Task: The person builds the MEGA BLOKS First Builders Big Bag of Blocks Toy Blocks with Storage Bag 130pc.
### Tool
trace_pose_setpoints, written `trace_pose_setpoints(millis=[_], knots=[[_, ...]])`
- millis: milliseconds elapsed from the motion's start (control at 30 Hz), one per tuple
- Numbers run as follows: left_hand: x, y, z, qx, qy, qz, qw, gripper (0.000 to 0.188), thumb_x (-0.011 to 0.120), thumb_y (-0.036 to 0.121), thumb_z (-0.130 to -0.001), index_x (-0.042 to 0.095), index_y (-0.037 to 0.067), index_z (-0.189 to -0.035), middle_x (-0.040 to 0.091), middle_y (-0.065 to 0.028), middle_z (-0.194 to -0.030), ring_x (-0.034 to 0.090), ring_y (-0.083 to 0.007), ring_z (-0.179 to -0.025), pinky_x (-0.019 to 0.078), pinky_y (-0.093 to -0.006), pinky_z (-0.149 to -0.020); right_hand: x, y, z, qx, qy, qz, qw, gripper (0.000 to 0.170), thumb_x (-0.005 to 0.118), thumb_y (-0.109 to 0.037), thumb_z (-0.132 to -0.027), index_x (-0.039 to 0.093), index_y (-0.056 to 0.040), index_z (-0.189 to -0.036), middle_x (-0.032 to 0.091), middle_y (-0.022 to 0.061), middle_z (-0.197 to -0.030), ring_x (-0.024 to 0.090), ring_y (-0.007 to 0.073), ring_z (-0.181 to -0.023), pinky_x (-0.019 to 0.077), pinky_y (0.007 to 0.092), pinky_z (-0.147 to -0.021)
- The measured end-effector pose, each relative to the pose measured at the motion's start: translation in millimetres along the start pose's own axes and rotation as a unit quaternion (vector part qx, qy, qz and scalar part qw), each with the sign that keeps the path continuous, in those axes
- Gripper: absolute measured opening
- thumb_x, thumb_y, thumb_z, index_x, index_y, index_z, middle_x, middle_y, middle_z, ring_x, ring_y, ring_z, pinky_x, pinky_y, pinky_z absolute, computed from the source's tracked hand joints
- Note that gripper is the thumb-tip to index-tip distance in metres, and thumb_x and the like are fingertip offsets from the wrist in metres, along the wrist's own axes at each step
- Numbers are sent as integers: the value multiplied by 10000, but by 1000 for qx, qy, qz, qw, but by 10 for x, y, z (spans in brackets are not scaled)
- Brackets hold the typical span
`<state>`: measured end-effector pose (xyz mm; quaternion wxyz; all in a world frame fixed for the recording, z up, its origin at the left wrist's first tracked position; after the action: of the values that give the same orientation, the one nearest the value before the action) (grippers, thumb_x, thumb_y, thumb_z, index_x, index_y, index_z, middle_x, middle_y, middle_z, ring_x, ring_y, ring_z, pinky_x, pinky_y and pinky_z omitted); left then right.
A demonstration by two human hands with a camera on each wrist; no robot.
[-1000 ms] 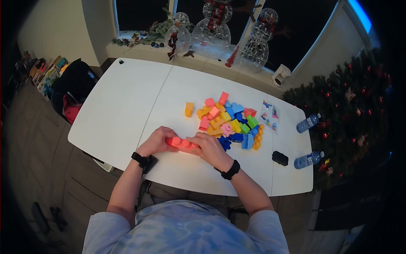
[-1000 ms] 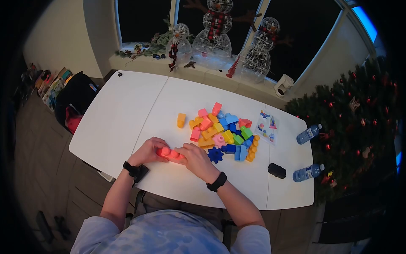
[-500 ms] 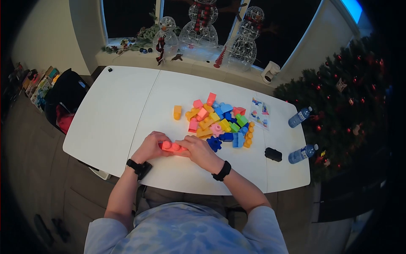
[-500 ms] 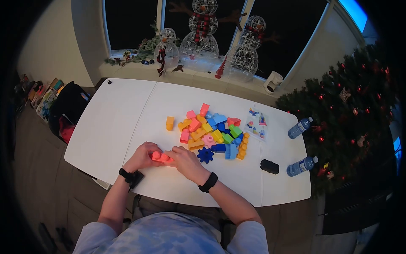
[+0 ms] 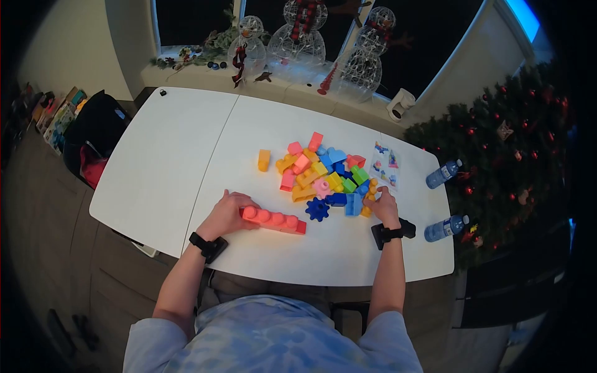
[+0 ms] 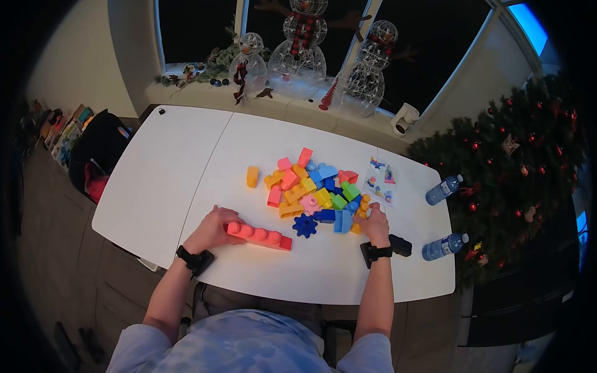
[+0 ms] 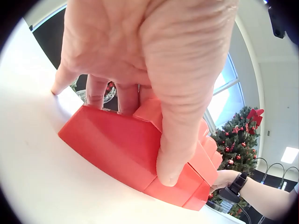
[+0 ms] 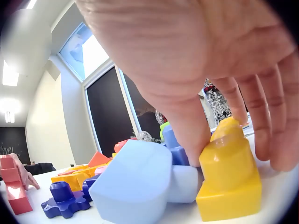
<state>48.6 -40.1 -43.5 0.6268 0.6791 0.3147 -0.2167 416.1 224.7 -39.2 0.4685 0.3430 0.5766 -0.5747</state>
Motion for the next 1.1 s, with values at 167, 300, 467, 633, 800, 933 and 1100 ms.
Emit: trace_pose_setpoints(millis=[167,300,467,633,800,933,1100], knots=[[12,4,-2,-34,-27,-29,999,384,896,222,-685,767,154,-1039,729,-12,-1074,628,-253,-1162,242,-669,-1186,28,-17,33,6,26,37,999,643,847,-330,-760,571,-36,-1261,707,221,-1137,677,393,-1105,548,457,-926],[24,-17,3,-34,-27,-32,999,383,895,217,-686,765,153,-1041,730,-10,-1082,629,-253,-1162,232,-671,-1193,61,38,-13,14,21,96,995,609,838,-296,-760,592,-32,-1250,722,207,-1097,688,401,-1075,558,475,-898],[46,-45,11,-22,-29,-33,999,525,908,222,-666,728,139,-1151,722,-23,-1129,626,-263,-1171,237,-671,-1193,-582,-493,345,-64,201,-3,978,497,797,-200,-776,650,-33,-1219,744,181,-976,732,365,-949,577,455,-805],[-135,83,47,-76,-13,17,997,899,946,220,-597,545,99,-1393,636,-103,-1309,601,-321,-1197,362,-547,-1161,-290,-1771,835,-398,-66,-185,896,458,832,-206,-770,691,-14,-1161,722,149,-961,703,289,-839,560,384,-786],[-188,87,112,-44,26,-13,999,1028,955,196,-578,458,86,-1472,587,-151,-1355,569,-371,-1225,455,-450,-1087,498,-2214,891,-472,-192,-75,857,432,860,-222,-766,729,-41,-1135,726,119,-973,682,269,-880,528,358,-811],[-146,67,92,-39,6,-36,999,985,945,200,-601,482,91,-1463,596,-139,-1347,556,-362,-1249,465,-451,-1082,755,-2258,859,-492,-231,-65,836,395,824,-231,-806,732,-41,-1140,709,119,-931,662,286,-870,521,374,-809],[-114,100,27,-12,-8,-65,998,891,934,225,-622,549,105,-1417,609,-118,-1336,562,-348,-1246,480,-437,-1073,805,-2248,840,-483,-292,-59,823,363,790,-212,-851,725,-27,-1156,731,131,-925,697,278,-867,546,363,-795]])
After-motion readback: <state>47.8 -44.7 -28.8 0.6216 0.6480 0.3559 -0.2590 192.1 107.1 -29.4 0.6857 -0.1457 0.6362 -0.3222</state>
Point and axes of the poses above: each hand's wrist, its own z-axis away from the middle knuckle, its own x-axis out of the palm, y = z × x, the point moved 6 cm from there along -z, towards the middle knuckle
